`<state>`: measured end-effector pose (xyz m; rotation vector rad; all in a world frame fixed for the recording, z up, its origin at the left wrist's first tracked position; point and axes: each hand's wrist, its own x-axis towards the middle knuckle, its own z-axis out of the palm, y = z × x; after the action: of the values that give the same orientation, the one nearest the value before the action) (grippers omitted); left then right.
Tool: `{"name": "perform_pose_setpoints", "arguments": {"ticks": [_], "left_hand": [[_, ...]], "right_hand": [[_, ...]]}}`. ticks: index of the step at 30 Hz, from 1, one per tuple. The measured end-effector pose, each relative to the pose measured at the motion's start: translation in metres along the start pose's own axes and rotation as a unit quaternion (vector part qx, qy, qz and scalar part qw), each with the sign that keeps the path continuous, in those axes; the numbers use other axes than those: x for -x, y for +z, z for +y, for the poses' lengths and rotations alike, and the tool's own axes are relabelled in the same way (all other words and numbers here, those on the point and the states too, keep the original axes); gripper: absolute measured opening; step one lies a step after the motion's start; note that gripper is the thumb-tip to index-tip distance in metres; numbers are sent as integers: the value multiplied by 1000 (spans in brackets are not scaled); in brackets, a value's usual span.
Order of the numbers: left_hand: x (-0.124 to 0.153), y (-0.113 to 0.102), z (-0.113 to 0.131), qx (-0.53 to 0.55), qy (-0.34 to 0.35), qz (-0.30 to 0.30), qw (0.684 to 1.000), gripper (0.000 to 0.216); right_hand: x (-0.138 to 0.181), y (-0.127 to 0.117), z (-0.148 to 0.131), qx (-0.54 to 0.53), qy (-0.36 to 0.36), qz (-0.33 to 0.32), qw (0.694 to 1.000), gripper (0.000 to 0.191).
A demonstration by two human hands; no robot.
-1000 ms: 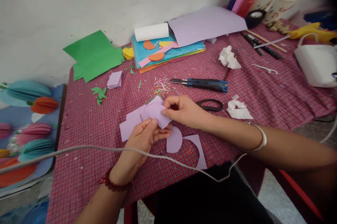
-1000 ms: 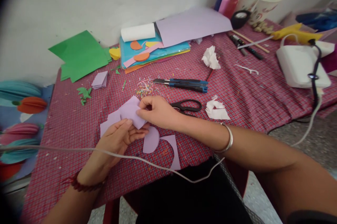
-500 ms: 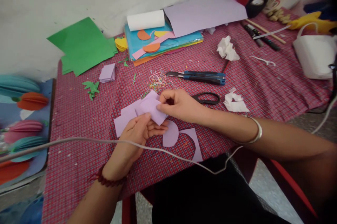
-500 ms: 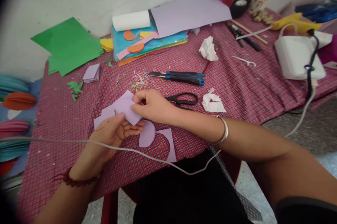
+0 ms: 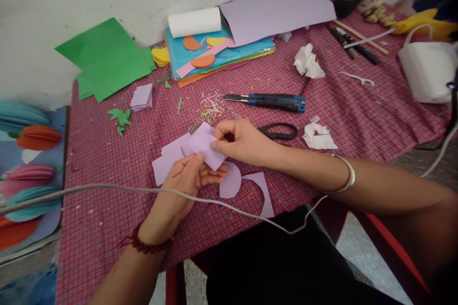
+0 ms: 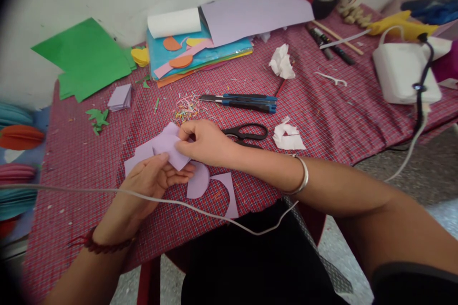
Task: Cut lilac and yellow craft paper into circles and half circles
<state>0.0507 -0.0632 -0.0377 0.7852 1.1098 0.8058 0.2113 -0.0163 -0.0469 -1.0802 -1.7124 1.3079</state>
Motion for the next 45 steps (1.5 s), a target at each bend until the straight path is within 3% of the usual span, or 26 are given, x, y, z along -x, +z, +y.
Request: {"name": "perform_pose_setpoints", "arguments": {"ticks": [16,24,33,45], "left_hand": [[-1,-1,-1,-13,1,0,1000,31],[1,-2,2,-38,-47,10,998,22],[0,-4,5,3,-75,9,997,21],[0,-4,6,29,-68,6,997,20]], "right_hand": [[1,1,0,10,-7,15,1000,12],[1,1,-1,16,-13,34,999,14],[-1,-2,-4,-2,-5,-11,1000,22],[-1,-2,-2,6,-8,-3,1000,23]]}}
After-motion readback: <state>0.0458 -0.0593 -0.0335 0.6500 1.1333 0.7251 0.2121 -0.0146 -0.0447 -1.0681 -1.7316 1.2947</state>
